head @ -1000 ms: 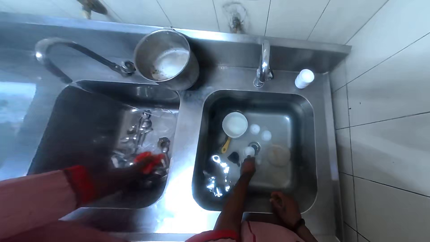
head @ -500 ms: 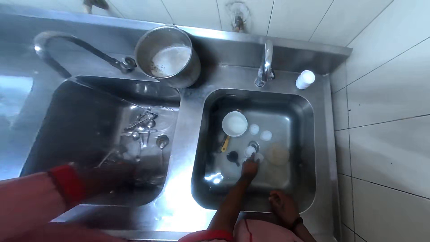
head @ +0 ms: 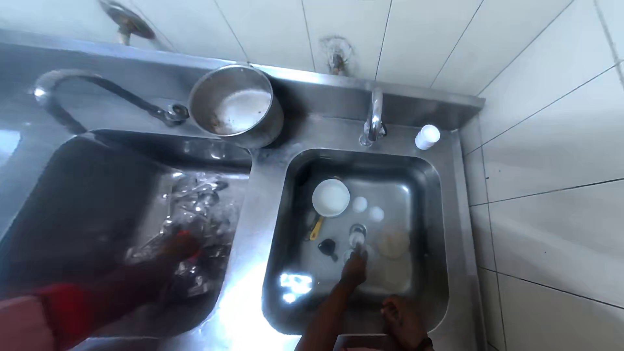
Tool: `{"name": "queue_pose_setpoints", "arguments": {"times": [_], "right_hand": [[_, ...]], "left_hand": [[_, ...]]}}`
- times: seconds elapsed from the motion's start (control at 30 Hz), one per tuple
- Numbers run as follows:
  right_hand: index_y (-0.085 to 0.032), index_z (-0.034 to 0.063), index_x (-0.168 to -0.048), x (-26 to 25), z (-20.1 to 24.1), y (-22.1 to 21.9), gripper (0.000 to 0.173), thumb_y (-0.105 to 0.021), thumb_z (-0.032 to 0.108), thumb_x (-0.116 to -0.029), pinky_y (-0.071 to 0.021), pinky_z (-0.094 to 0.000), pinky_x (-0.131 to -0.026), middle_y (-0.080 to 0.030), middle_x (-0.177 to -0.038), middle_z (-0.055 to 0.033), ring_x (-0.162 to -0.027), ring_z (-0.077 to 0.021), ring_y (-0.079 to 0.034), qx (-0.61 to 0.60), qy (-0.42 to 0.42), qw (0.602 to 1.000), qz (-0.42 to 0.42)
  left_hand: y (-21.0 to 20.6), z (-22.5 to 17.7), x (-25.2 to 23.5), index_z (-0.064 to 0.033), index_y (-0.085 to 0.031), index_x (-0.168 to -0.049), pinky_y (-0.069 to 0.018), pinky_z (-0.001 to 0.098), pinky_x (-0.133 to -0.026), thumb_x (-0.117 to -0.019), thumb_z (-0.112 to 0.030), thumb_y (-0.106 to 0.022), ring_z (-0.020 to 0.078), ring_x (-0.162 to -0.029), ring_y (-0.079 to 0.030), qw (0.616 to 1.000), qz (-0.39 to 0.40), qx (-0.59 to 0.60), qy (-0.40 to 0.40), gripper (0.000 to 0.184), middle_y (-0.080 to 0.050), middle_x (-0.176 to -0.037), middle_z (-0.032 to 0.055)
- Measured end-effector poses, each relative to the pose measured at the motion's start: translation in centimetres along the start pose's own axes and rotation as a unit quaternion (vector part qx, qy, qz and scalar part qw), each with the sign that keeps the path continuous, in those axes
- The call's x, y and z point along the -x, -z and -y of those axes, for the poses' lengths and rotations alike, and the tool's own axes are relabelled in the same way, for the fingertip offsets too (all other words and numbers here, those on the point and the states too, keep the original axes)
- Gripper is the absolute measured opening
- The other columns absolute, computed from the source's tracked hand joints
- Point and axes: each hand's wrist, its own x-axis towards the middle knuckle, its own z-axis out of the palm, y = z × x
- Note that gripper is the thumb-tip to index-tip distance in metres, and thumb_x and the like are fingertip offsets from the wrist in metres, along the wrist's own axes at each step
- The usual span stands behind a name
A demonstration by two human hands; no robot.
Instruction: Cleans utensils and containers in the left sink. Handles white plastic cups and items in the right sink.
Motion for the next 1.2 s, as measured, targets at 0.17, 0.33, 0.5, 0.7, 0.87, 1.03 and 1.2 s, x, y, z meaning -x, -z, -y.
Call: {"name": "queue_pose_setpoints", "arguments": {"times": [0.17, 0.33, 0.5, 0.7, 0.87, 1.03, 1.2], "right_hand": [[-0.067, 0.0103, -0.128, 0.4, 0.4, 0.5, 0.042, -0.062, 0.040, -0.0987, -0.0575, -0.0439, -0.095, -0.073, -0.115, -0.0086, -0.104, -0.0208, -0.071, -0.022, 0.013, 1.000, 0.007], [-0.066, 0.0077, -0.128, 0.3, 0.7, 0.6, 0.043, -0.061, 0.039, -0.0997, -0.0571, -0.0447, -0.096, -0.073, -0.115, -0.0106, -0.105, -0.0223, -0.071, -0.030, 0.019, 0.999, 0.003], [-0.066, 0.0097, -0.128, -0.1, 0.5, 0.4, 0.040, -0.062, 0.038, -0.0995, -0.0568, -0.0423, -0.096, -0.072, -0.115, -0.0097, -0.104, -0.0213, -0.071, -0.030, -0.003, 1.000, 0.005], [-0.066, 0.0131, -0.128, -0.6, 0.3, 0.2, 0.041, -0.061, 0.042, -0.0987, -0.0574, -0.0395, -0.094, -0.072, -0.114, -0.0057, -0.102, -0.0176, -0.071, -0.016, -0.006, 1.000, 0.001], [-0.065, 0.0140, -0.127, -1.0, 0.3, 0.2, 0.041, -0.060, 0.043, -0.0986, -0.0575, -0.0396, -0.093, -0.072, -0.112, -0.0048, -0.101, -0.0168, -0.071, -0.013, -0.010, 1.000, 0.006], [-0.066, 0.0132, -0.127, -0.9, 0.6, 0.3, 0.040, -0.061, 0.041, -0.0985, -0.0574, -0.0398, -0.093, -0.073, -0.111, -0.0048, -0.101, -0.0173, -0.071, -0.015, -0.020, 1.000, 0.007], [-0.066, 0.0139, -0.127, -1.1, 0.7, 0.5, 0.040, -0.060, 0.041, -0.0987, -0.0572, -0.0399, -0.093, -0.073, -0.111, -0.0043, -0.101, -0.0173, -0.071, -0.011, -0.026, 1.000, 0.006]], "left_hand": [[0.7, 0.3, 0.2, -0.0141, -0.048, -0.152, -0.0489, 0.0527, -0.108, -0.1023, -0.009, -0.049, 0.0414, -0.138, -0.050, 0.999, -0.028, 0.008, 0.023, 0.050, -0.023, -0.169, 0.0153], [1.0, 0.6, -0.6, -0.0140, -0.045, -0.154, -0.0475, 0.0530, -0.110, -0.1106, -0.034, -0.038, 0.0343, -0.134, -0.057, 0.985, -0.081, 0.133, 0.067, 0.048, -0.050, -0.155, 0.0138], [2.2, 0.7, -0.2, -0.0099, -0.054, -0.147, -0.0471, 0.0536, -0.110, -0.1065, -0.014, -0.044, 0.0390, -0.137, -0.052, 0.998, -0.014, 0.049, 0.040, 0.042, -0.034, -0.165, 0.0144], [2.0, 2.1, 0.8, -0.0101, -0.062, -0.137, -0.0490, 0.0558, -0.107, -0.0849, -0.019, -0.074, 0.0387, -0.136, -0.052, 0.998, -0.011, 0.043, -0.038, 0.054, -0.039, -0.160, 0.0187], [2.9, 3.4, 1.1, -0.0106, -0.058, -0.143, -0.0407, 0.0535, -0.116, -0.0766, -0.015, -0.084, 0.0383, -0.147, -0.039, 0.991, 0.049, 0.027, -0.119, 0.071, -0.028, -0.166, 0.0187], [2.5, 4.3, 1.4, -0.0171, -0.057, -0.146, -0.0406, 0.0554, -0.115, -0.0691, -0.003, -0.085, 0.0381, -0.149, -0.035, 0.985, 0.066, -0.055, -0.149, 0.083, -0.027, -0.168, 0.0120], [1.9, 4.1, 1.3, -0.0156, -0.058, -0.144, -0.0389, 0.0566, -0.116, -0.0961, 0.002, -0.059, 0.0367, -0.148, -0.038, 0.990, 0.031, -0.030, -0.134, 0.051, -0.032, -0.167, 0.0074]]}}
